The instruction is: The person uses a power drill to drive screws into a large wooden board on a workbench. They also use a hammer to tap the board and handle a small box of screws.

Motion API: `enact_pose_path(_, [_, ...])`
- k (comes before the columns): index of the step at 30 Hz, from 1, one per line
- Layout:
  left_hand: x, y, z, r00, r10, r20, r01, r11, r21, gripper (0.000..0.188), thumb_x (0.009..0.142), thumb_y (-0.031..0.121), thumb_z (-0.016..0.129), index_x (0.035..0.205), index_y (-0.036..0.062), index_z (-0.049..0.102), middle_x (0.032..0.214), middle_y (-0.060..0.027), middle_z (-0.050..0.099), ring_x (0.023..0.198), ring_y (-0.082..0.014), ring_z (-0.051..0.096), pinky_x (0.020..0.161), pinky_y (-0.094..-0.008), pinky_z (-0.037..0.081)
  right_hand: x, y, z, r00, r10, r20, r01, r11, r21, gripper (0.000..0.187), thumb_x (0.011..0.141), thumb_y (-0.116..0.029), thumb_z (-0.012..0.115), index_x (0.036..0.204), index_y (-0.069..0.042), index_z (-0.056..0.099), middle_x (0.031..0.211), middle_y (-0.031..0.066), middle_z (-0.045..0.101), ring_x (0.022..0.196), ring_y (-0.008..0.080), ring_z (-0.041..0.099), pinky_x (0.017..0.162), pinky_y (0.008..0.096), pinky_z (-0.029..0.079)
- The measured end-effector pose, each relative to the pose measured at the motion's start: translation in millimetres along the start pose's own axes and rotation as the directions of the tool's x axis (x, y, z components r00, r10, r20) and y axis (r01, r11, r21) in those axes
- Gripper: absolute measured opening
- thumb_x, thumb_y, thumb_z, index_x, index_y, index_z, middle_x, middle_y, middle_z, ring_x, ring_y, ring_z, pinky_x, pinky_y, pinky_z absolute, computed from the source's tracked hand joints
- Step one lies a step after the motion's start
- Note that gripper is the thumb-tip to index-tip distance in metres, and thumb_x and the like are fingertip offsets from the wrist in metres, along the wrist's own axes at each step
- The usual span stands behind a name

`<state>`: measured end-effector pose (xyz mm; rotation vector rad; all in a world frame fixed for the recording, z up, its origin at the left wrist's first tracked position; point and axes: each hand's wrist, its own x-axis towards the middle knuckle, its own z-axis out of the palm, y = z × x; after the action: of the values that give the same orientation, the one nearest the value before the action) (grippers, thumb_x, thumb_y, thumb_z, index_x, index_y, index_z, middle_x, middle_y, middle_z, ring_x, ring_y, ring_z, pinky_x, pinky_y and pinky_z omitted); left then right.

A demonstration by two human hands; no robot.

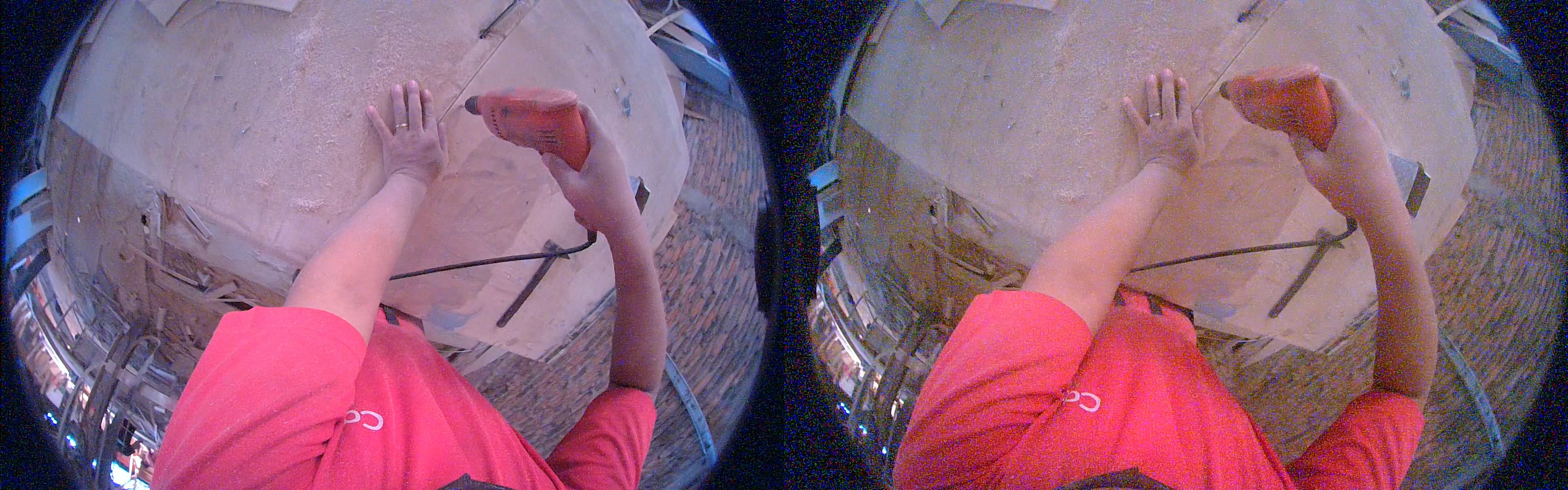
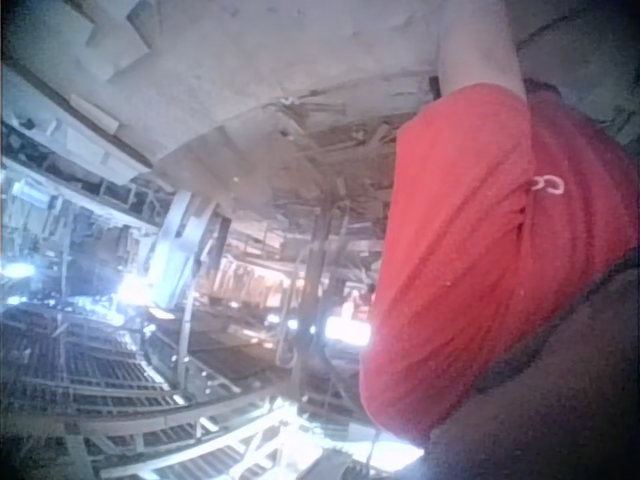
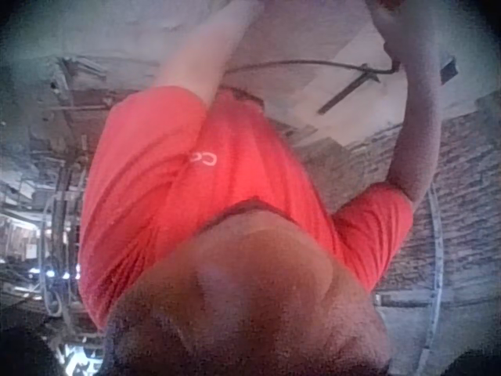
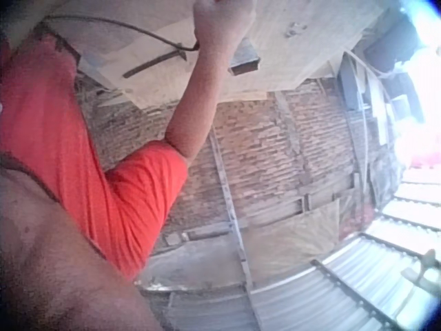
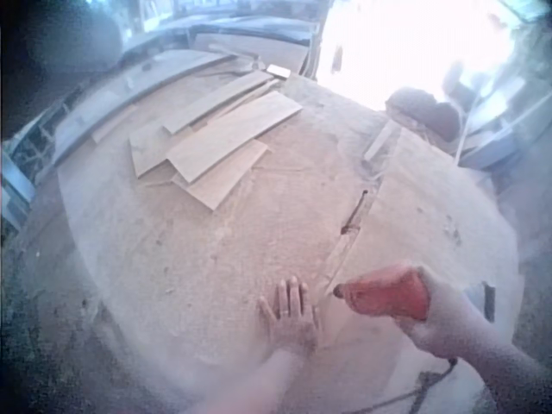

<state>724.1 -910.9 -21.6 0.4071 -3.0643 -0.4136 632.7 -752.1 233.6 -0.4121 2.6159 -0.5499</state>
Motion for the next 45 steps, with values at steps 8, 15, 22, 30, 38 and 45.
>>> enact_pose_path(8, [1,-1,0,0.999,0.006,0.033,-0.006,1.000,0.012,0.067,0.104,0.043,0.044,0.161,0.0091,0.033,0.172,-0.0120,0.014,0.160,-0.0347,0.005,0.118,-0.0787,0.001,7,-16,-7,0.996,0.014,0.083,-0.005,0.994,-0.113,0.062,0.082,-0.004,0.074,0.141,-0.007,0.053,0.117,0.0228,0.071,0.115,0.0413,0.068,0.098,0.0426,0.052])
enact_pose_path(15, [3,-1,0,0.997,-0.006,0.071,0.004,1.000,0.028,0.067,0.106,0.043,0.040,0.163,0.0092,0.028,0.173,-0.0113,0.011,0.160,-0.0339,0.004,0.118,-0.0787,0.000,24,-2,-10,0.998,-0.032,0.060,0.041,0.986,-0.159,0.062,0.082,-0.005,0.074,0.140,-0.006,0.055,0.118,0.0228,0.072,0.117,0.0387,0.068,0.099,0.0422,0.052])
enact_pose_path(22, [2,1,-4,0.994,-0.019,0.105,0.019,1.000,0.003,0.067,0.106,0.042,0.038,0.163,0.0094,0.027,0.173,-0.0114,0.009,0.160,-0.0337,0.003,0.118,-0.0788,0.000,17,4,-7,0.994,-0.108,0.030,0.112,0.976,-0.186,0.057,0.086,-0.014,0.075,0.139,-0.014,0.055,0.113,0.0232,0.072,0.108,0.0463,0.067,0.090,0.0506,0.056])
enact_pose_path(30, [0,0,10,1.000,-0.004,0.019,0.004,1.000,0.007,0.067,0.105,0.043,0.040,0.162,0.0089,0.029,0.173,-0.0119,0.012,0.160,-0.0352,0.006,0.117,-0.0798,0.002,19,-35,-10,0.994,0.033,0.103,0.002,0.946,-0.323,0.060,0.082,-0.010,0.075,0.139,-0.013,0.056,0.113,0.0232,0.071,0.113,0.0443,0.066,0.093,0.0468,0.054])
enact_pose_path(38, [0,-6,9,0.994,0.059,-0.097,-0.067,0.994,-0.081,0.056,0.104,0.040,0.044,0.159,0.0278,0.041,0.171,-0.0163,0.015,0.159,-0.0401,0.006,0.116,-0.0808,0.000,-36,21,40,0.971,-0.079,-0.225,0.111,0.985,0.134,0.054,0.087,-0.008,0.074,0.137,-0.007,0.055,0.107,0.0101,0.073,0.081,0.0237,0.071,0.069,0.0383,0.057])
enact_pose_path(45, [0,-13,-2,0.987,0.161,0.003,-0.160,0.983,-0.094,0.054,0.100,0.041,0.051,0.154,0.0438,0.045,0.170,-0.0204,0.015,0.156,-0.0528,0.004,0.114,-0.0819,-0.004,-236,33,155,0.654,0.750,-0.095,-0.247,0.331,0.911,0.043,0.089,-0.019,0.077,0.125,-0.004,0.057,0.090,0.0066,0.068,0.058,0.0143,0.062,0.049,0.0280,0.051])
